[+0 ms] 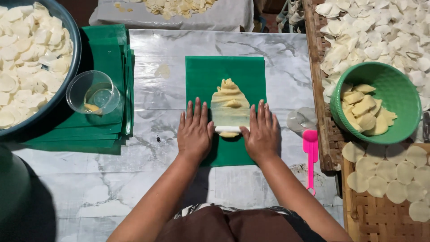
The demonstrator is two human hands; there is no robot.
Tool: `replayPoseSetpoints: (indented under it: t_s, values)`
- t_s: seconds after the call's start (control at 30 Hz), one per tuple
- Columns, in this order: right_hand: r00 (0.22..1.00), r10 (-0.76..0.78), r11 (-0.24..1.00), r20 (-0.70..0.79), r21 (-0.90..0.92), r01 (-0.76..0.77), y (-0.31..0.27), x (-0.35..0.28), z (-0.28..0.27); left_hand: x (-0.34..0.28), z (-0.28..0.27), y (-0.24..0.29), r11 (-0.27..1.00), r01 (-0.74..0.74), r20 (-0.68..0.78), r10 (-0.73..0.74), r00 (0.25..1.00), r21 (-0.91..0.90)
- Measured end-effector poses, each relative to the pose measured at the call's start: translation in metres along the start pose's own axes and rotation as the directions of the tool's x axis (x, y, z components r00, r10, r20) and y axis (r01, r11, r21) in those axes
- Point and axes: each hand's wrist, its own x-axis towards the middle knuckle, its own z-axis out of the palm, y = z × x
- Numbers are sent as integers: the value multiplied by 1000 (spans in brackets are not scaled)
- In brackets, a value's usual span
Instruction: Flattening small pieces of dough using a rolling pin on a plastic sheet to create thin crackers.
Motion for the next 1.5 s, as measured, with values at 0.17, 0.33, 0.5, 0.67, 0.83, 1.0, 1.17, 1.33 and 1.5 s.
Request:
replayPoseSetpoints:
  t_s: [0.17, 0.33, 0.5, 0.67, 0.83, 1.0, 1.17, 1.33, 1.5]
  values:
    - [1000, -17, 977, -5, 212, 17, 11, -53, -1, -47, 23, -18, 988, -145, -215, 152, 965, 52]
    - [986, -73, 972, -149, 211, 104, 29, -47, 12, -27, 31, -26, 968, -242, -408, 248, 879, 68]
    - [997, -34, 996, -64, 76, 39, 11, -14, 8, -2, 4, -5, 998, -59, -59, 59, 996, 12]
    - [999, 32, 998, -24, 48, -31, 31, 56, 43, 69, -10, -2, 999, 32, 50, -32, 998, 5]
    - [994, 106, 982, -32, 160, -100, 34, 85, 48, 103, -6, -7, 995, 96, 94, -94, 991, -17]
    - [962, -21, 999, -272, 22, 28, 47, 58, 78, 86, -4, -7, 997, 80, 94, -79, 992, -13]
    - [948, -1, 1000, -319, -11, -3, 59, 80, 72, 110, -25, -1, 997, 75, 58, -73, 996, -31]
    - [945, -2, 999, -326, -39, -11, 60, 91, 91, 131, 5, -11, 998, 67, 40, -66, 997, -17]
    - [943, -11, 1000, -332, -25, 3, 56, 95, 88, 143, 5, -13, 998, 70, 59, -70, 996, 6]
